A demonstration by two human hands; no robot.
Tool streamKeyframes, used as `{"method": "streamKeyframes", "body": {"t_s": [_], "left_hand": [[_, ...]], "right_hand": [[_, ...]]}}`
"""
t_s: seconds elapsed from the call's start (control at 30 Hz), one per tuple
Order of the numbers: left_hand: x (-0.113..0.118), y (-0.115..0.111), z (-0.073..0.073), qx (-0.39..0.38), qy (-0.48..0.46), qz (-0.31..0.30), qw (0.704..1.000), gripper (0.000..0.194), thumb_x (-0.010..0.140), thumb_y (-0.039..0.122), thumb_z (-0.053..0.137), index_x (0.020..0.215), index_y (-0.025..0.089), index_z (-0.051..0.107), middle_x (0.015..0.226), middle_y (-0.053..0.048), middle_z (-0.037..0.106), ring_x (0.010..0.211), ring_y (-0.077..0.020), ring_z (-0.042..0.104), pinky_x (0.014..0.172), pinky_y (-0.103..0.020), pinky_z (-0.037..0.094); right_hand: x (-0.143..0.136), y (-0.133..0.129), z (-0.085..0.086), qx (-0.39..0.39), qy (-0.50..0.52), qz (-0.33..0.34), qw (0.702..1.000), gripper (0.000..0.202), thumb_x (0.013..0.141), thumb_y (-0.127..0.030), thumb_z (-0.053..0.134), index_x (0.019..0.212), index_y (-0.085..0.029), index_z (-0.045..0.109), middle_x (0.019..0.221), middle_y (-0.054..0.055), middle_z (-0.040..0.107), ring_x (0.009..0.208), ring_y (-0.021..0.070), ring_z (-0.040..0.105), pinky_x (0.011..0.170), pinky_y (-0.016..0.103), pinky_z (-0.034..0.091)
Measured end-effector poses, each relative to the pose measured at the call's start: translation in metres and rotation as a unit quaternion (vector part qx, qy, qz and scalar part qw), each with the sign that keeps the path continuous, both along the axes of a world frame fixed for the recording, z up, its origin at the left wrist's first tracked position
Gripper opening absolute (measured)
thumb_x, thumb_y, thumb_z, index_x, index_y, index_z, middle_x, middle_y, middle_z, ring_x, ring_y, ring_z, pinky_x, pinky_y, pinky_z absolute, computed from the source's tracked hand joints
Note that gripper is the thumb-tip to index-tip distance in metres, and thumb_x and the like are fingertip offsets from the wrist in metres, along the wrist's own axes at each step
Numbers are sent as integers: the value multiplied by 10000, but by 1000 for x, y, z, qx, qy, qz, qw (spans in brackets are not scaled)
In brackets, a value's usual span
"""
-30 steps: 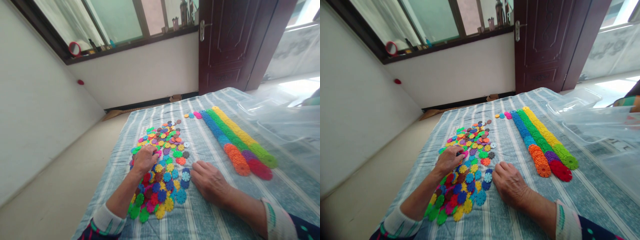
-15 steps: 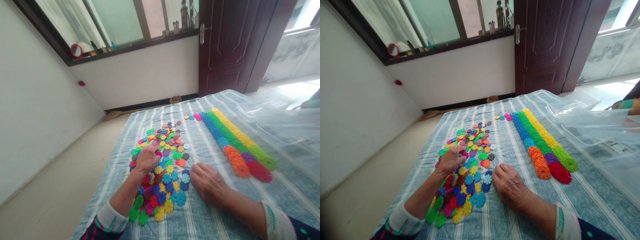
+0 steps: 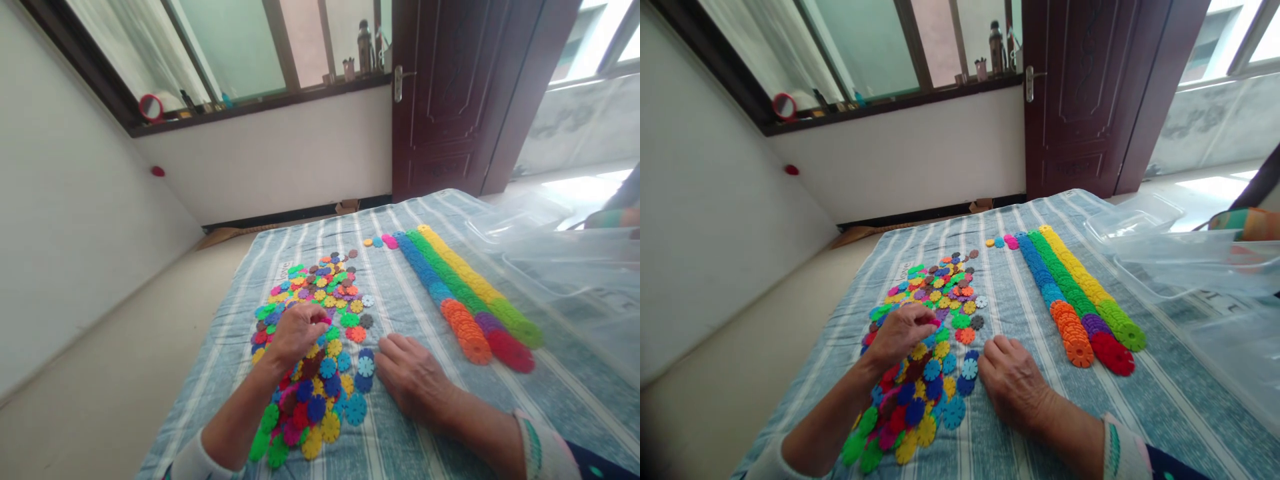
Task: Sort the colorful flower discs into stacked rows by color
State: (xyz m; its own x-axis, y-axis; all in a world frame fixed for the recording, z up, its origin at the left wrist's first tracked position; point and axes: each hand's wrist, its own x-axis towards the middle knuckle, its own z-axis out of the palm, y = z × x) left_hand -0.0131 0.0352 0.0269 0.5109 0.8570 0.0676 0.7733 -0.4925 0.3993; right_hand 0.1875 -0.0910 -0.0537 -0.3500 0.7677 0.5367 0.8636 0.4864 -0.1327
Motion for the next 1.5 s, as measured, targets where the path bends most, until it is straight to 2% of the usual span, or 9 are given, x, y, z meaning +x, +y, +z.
{"method": "streamKeyframes", "body": {"t_s": [0.17,0.33,0.43,0.67,0.87,1.03,1.2,1.33,1.5], "left_hand": [[22,-20,-3,-10,-26,-61,998,103,739,189,577,689,194,667,750,0,657,765,-142,583,736,-246,423],[41,-47,-9,-12,-36,-124,992,80,756,160,606,722,197,669,742,1,648,773,-143,572,721,-245,416],[46,-56,-12,-6,-35,-144,989,94,769,135,600,735,195,664,733,-2,634,763,-142,561,693,-242,406],[44,-57,-16,-24,-62,-147,987,115,744,94,588,687,181,639,690,6,591,716,-125,542,650,-228,389],[43,-48,-8,-146,-132,-149,969,78,706,163,618,688,175,692,659,6,594,695,-123,551,661,-225,412],[46,-31,-7,-242,-186,-119,945,130,694,252,660,723,159,745,661,-12,623,658,-127,561,622,-230,431],[68,10,-4,-237,-223,-66,943,124,656,266,706,690,152,740,617,-14,646,569,-120,561,556,-236,441],[113,64,-4,-128,-198,-15,972,93,653,209,690,711,146,727,560,0,631,519,-112,549,510,-228,442],[183,116,-20,-49,-193,20,980,92,651,130,670,727,140,721,630,-6,660,606,-123,593,610,-238,469]], "right_hand": [[1,1,3,-8,23,1,1000,126,848,-127,553,740,-190,539,767,33,553,740,191,434,636,327,296],[4,4,3,-12,112,11,994,60,902,-185,516,917,-182,574,842,39,606,798,190,495,698,314,353],[6,6,0,-13,133,15,991,74,922,-208,510,944,-177,574,846,43,615,811,191,512,711,308,366],[7,8,-3,-7,164,31,986,223,959,-174,418,785,-187,557,752,32,593,729,165,490,666,282,351],[7,10,-6,-35,216,34,975,212,947,-173,423,793,-185,567,760,37,597,755,163,519,679,275,374],[8,15,-8,-59,271,8,961,177,928,-206,476,783,-195,576,748,25,591,738,157,535,662,262,392],[7,17,-5,-48,277,-17,960,128,894,-195,520,775,-198,566,748,18,593,730,158,534,660,266,395],[3,17,-2,-4,218,6,976,185,886,-156,498,711,-195,540,714,19,586,700,159,506,642,275,375],[1,18,-1,21,193,10,981,194,851,-125,498,671,-198,510,681,12,570,670,156,488,613,280,349]]}}
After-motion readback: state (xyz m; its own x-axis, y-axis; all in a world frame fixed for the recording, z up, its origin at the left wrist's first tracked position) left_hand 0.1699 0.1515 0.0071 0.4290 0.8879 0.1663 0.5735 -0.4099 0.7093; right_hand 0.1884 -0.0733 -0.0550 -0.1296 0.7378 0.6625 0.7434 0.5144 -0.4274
